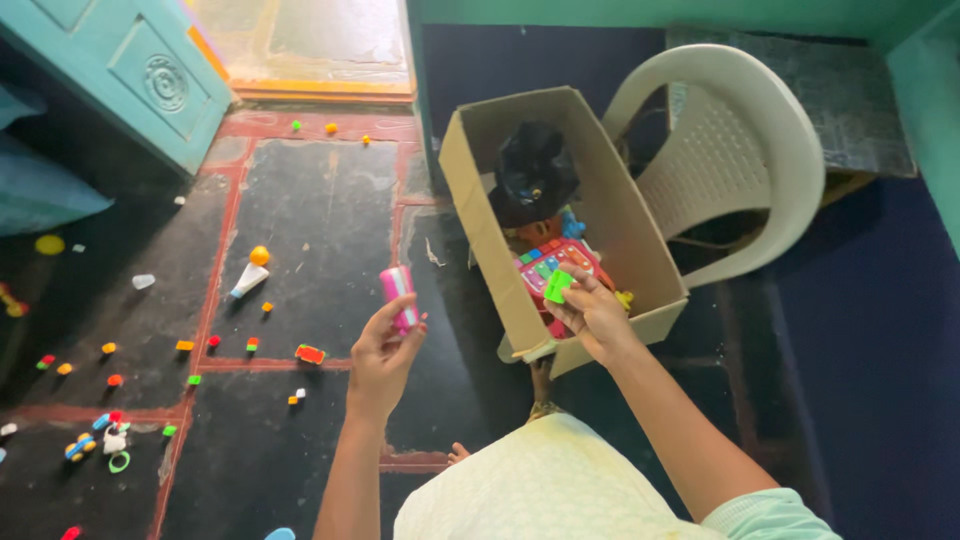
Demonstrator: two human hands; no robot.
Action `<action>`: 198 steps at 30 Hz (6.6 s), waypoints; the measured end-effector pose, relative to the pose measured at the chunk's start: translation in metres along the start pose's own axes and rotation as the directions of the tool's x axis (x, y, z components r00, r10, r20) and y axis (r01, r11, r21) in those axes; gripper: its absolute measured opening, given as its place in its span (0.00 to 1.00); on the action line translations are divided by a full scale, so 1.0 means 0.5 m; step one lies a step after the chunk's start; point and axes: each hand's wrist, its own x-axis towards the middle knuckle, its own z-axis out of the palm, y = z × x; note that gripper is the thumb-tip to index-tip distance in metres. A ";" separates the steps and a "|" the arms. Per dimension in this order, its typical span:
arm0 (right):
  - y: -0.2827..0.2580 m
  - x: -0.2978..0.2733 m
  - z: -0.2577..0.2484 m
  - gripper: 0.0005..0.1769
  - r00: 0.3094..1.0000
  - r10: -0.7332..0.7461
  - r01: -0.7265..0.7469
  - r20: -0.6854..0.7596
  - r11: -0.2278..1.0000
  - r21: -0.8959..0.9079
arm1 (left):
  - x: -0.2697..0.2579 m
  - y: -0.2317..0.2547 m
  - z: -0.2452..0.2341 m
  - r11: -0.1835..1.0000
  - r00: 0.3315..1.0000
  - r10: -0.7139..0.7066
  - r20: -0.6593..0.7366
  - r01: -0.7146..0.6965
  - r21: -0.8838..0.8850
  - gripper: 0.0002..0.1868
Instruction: The person picks up scattered plastic toys and building blocks from the floor and places them into a cardboard box. The person repeatedly bends down to collect items one by one and deposits them into the box.
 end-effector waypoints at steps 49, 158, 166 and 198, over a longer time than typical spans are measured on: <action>-0.349 0.374 -0.296 0.16 0.934 0.349 -0.335 0.078 0.930 -0.148 | 0.262 -0.481 0.661 0.821 0.930 -0.365 -0.039 0.342 0.457 0.16; 1.002 -0.161 0.256 0.20 0.215 0.974 0.098 0.071 0.051 -0.994 | -0.968 -0.600 -0.136 0.627 0.060 -0.778 -0.625 0.026 -0.779 0.20; 1.324 -0.049 0.393 0.16 0.204 0.960 0.657 0.192 0.011 -0.754 | -0.923 -0.875 -0.408 0.636 0.035 -0.570 -0.821 0.651 -0.414 0.19; 2.397 0.167 0.268 0.64 0.392 0.914 0.290 -0.102 -0.228 -0.930 | -0.829 -1.903 -0.858 0.528 -0.191 -0.640 -0.744 0.594 -0.607 0.55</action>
